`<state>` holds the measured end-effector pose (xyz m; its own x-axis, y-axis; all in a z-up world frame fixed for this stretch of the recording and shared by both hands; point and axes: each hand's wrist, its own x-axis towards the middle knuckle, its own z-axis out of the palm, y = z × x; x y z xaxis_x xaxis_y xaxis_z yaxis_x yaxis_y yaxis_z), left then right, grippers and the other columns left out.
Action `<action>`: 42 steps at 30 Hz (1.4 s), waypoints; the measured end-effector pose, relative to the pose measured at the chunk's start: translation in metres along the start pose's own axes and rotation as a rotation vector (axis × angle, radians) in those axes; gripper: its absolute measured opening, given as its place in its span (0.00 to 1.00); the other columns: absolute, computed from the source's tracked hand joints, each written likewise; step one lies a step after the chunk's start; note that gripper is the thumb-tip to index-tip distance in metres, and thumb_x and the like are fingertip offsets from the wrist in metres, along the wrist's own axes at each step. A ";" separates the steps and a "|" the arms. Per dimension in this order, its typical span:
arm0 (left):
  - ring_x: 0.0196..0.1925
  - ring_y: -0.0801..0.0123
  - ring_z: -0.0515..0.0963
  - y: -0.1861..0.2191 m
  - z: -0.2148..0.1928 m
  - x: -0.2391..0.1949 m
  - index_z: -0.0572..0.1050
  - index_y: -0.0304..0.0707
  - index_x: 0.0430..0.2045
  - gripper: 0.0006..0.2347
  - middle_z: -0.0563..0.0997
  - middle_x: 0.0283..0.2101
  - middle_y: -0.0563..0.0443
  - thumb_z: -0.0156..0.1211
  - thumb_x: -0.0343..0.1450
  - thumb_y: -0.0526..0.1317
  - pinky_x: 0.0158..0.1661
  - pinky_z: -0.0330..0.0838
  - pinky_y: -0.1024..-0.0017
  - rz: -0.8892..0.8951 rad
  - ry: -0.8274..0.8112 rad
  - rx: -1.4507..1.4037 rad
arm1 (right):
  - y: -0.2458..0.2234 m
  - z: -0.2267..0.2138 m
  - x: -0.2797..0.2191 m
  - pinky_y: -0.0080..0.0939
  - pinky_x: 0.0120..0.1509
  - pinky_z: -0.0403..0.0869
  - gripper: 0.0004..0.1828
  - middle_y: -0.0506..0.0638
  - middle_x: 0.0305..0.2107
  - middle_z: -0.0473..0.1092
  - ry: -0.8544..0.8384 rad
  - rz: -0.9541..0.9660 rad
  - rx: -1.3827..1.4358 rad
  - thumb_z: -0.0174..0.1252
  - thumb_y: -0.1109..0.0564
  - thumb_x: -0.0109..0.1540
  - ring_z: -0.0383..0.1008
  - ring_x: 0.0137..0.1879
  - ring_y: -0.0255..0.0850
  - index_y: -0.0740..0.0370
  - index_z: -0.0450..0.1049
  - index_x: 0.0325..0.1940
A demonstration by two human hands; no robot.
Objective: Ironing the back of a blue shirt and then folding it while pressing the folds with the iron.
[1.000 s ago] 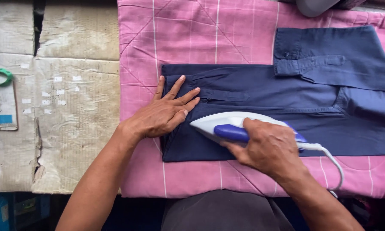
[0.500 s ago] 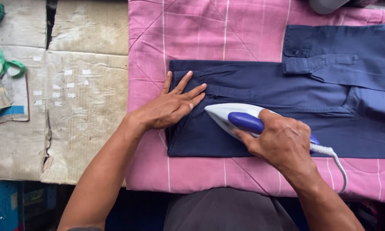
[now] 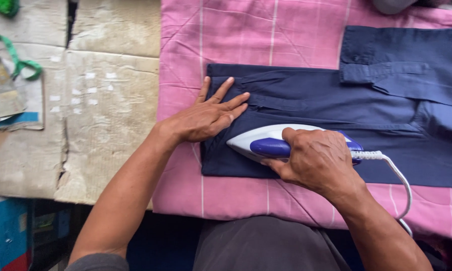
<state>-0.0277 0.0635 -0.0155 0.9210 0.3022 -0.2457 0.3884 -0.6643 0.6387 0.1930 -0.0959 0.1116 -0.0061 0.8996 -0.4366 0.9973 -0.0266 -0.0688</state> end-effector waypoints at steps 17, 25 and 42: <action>0.85 0.51 0.29 0.000 -0.005 -0.002 0.59 0.51 0.78 0.26 0.48 0.84 0.61 0.30 0.80 0.46 0.73 0.10 0.39 0.041 -0.014 -0.012 | 0.002 0.044 -0.013 0.57 0.45 0.80 0.31 0.45 0.27 0.77 0.014 -0.092 0.079 0.59 0.19 0.55 0.84 0.40 0.51 0.44 0.73 0.40; 0.85 0.49 0.30 -0.004 0.003 -0.002 0.57 0.56 0.79 0.26 0.48 0.84 0.62 0.33 0.80 0.44 0.73 0.14 0.36 0.039 0.012 0.062 | 0.078 0.033 -0.029 0.56 0.43 0.79 0.35 0.51 0.27 0.79 0.185 0.445 0.036 0.62 0.18 0.56 0.85 0.39 0.56 0.50 0.78 0.42; 0.86 0.47 0.31 0.004 0.002 -0.006 0.57 0.52 0.78 0.25 0.50 0.84 0.59 0.30 0.81 0.44 0.72 0.13 0.36 0.087 0.065 0.141 | 0.266 0.108 -0.146 0.58 0.44 0.80 0.40 0.57 0.28 0.81 0.336 0.826 -0.061 0.61 0.12 0.53 0.85 0.41 0.60 0.50 0.78 0.38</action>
<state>-0.0316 0.0583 -0.0129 0.9493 0.2796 -0.1437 0.3118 -0.7780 0.5454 0.4515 -0.2819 0.0601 0.7280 0.6845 -0.0392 0.6765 -0.7079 0.2030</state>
